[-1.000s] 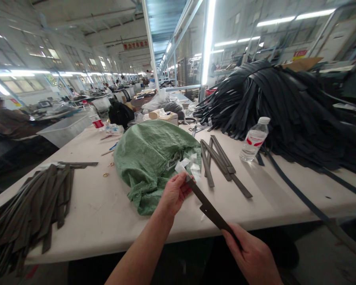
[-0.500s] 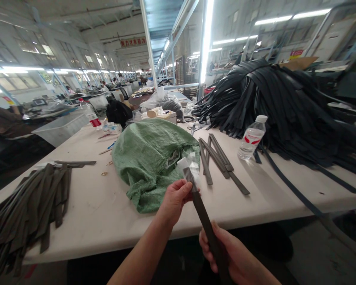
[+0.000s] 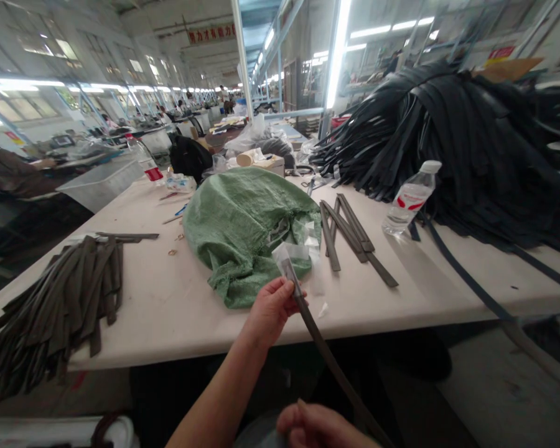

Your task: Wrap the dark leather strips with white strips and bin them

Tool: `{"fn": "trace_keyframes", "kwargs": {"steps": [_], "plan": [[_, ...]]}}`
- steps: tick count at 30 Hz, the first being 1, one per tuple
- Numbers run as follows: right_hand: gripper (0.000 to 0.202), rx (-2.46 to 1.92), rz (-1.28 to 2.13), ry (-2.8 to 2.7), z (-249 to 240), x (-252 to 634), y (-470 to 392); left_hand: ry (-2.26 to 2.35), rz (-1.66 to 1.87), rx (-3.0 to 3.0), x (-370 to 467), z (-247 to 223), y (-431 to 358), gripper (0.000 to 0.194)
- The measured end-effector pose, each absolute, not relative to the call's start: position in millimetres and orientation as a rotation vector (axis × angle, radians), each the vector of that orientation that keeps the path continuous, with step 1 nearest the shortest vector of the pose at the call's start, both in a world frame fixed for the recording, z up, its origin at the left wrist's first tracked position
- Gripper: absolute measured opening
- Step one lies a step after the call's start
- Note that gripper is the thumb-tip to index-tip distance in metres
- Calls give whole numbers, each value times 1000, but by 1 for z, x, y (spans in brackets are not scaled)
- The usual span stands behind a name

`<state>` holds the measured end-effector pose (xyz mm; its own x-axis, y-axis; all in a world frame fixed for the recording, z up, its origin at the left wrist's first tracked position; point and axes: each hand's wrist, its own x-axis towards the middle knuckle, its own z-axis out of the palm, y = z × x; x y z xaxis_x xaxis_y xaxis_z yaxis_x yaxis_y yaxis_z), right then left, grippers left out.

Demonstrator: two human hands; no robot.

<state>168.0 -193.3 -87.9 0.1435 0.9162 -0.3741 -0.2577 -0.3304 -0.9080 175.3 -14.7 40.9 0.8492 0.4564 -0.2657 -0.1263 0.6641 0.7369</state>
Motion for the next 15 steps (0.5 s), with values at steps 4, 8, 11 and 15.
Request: {"fn": "trace_keyframes", "kwargs": {"steps": [4, 8, 11, 15], "plan": [[55, -1815, 1086, -640, -113, 182, -213, 523, 402, 757, 159, 34, -11, 37], [39, -2068, 908, -758, -128, 208, -244, 614, 444, 756, 151, 28, -5, 31], [25, -2162, 757, -764, -133, 210, -264, 621, 473, 752, 148, 24, -3, 31], [50, -2373, 376, -360, -146, 208, -286, 619, 508, 789, 145, 21, -7, 36]]}}
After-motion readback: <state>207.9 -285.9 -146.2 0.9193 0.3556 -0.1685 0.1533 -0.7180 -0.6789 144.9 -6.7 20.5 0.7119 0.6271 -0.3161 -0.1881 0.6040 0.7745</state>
